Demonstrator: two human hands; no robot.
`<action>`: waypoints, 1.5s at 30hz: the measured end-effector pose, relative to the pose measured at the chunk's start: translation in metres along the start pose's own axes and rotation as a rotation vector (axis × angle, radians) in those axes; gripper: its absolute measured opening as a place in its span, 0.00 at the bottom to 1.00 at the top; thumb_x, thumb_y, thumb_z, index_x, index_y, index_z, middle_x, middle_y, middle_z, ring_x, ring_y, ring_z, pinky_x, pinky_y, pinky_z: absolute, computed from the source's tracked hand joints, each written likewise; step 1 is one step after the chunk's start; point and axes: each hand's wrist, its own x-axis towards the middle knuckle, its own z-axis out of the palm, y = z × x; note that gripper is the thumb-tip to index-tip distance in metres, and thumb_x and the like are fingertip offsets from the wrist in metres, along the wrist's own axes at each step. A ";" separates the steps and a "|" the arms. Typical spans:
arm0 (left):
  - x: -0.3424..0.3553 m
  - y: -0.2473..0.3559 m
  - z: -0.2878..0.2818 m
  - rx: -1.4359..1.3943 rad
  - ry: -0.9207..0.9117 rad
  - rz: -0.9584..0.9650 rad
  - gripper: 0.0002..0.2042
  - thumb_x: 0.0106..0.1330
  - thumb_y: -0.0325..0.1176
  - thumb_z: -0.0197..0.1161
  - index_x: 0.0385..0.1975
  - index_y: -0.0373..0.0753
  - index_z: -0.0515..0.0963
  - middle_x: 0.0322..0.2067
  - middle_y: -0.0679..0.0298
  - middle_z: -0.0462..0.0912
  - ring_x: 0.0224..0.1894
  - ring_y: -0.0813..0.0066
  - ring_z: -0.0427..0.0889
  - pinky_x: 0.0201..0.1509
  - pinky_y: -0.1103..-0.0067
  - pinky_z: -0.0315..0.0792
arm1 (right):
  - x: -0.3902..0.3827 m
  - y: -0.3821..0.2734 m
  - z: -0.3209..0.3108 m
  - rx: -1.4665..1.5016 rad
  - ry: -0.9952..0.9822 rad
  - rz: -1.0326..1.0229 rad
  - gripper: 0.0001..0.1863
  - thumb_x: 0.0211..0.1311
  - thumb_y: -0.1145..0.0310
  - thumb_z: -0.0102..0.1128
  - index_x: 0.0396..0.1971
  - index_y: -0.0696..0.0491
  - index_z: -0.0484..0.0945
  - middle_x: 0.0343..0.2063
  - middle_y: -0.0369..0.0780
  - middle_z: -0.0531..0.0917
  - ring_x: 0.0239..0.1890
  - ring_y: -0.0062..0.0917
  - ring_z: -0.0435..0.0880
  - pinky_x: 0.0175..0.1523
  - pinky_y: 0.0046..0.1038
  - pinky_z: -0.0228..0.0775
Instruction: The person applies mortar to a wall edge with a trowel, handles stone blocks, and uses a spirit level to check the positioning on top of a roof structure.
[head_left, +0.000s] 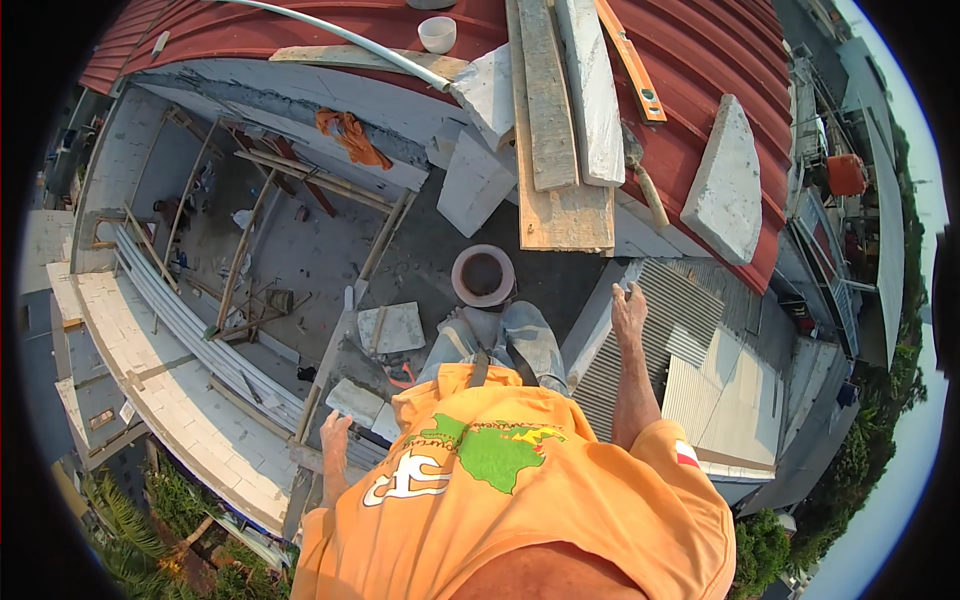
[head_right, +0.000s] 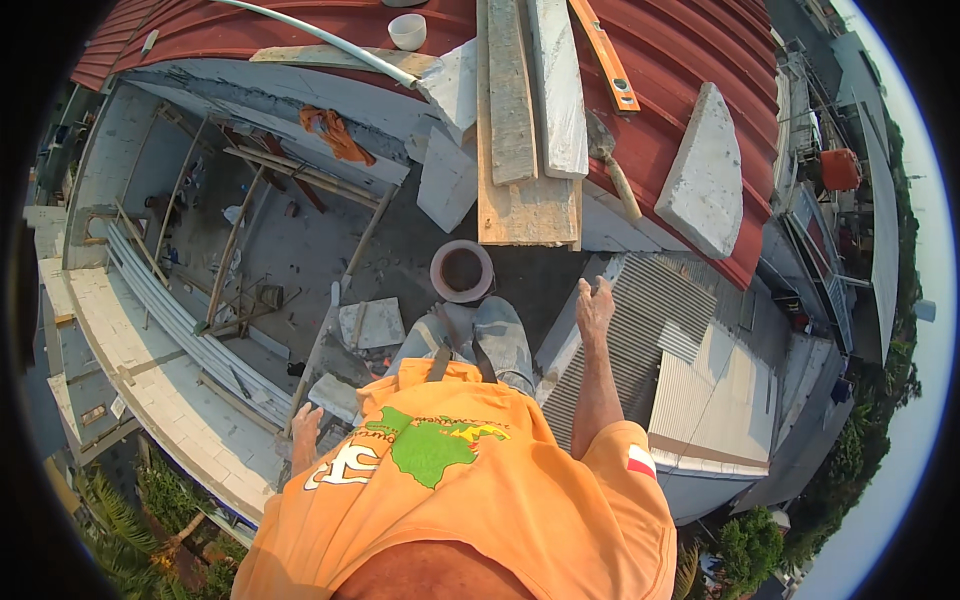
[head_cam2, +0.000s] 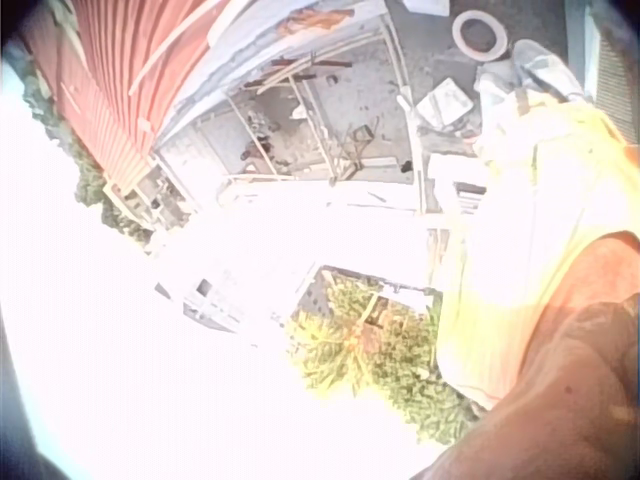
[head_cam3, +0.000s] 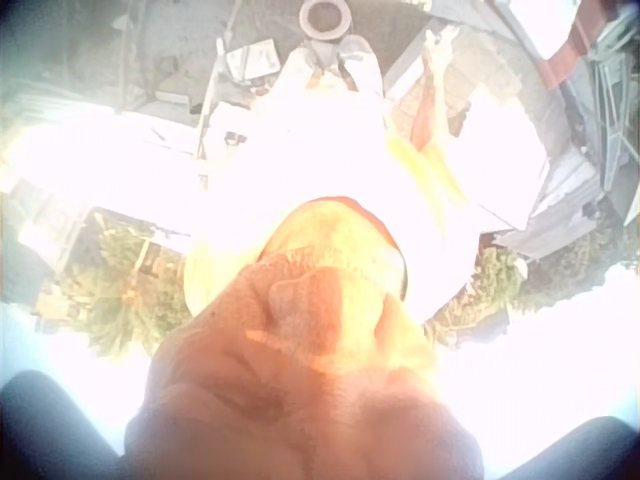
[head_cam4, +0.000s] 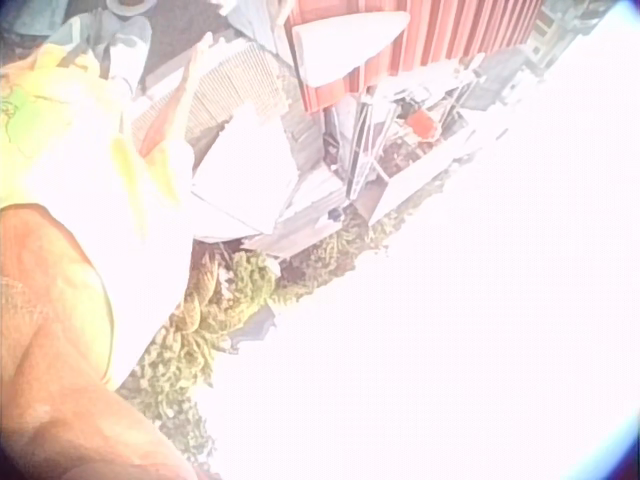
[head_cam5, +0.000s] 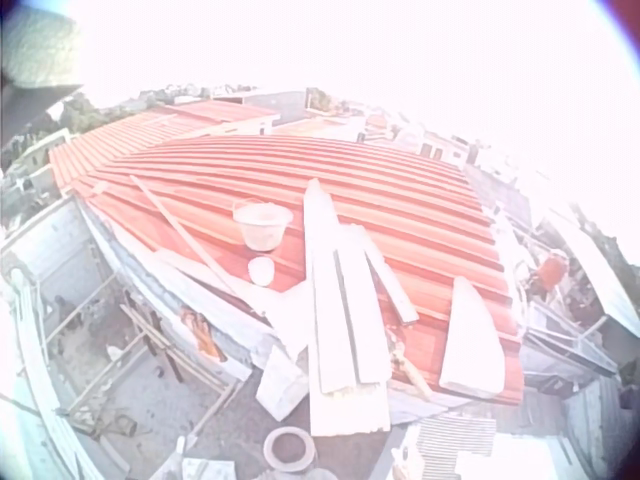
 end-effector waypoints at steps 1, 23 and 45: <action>0.003 -0.002 -0.002 -0.008 0.009 0.007 0.34 0.56 0.38 0.64 0.61 0.22 0.66 0.56 0.45 0.74 0.58 0.62 0.73 0.61 0.74 0.65 | -0.002 -0.006 -0.003 0.008 -0.036 0.040 0.28 0.64 0.58 0.59 0.55 0.65 0.71 0.45 0.58 0.81 0.48 0.48 0.81 0.54 0.40 0.71; 0.025 0.126 0.167 -0.558 -0.110 0.207 0.36 0.64 0.45 0.64 0.67 0.34 0.59 0.61 0.46 0.68 0.65 0.53 0.67 0.65 0.60 0.63 | 0.089 -0.026 0.010 0.836 -0.245 0.396 0.30 0.72 0.46 0.45 0.53 0.61 0.70 0.36 0.47 0.81 0.30 0.28 0.83 0.34 0.27 0.78; 0.006 0.406 0.389 -0.890 -1.023 0.128 0.29 0.59 0.42 0.68 0.57 0.33 0.69 0.49 0.53 0.79 0.49 0.62 0.81 0.54 0.65 0.78 | 0.173 -0.063 0.008 0.844 -0.885 0.378 0.38 0.73 0.41 0.31 0.65 0.60 0.61 0.56 0.53 0.74 0.56 0.38 0.76 0.62 0.43 0.64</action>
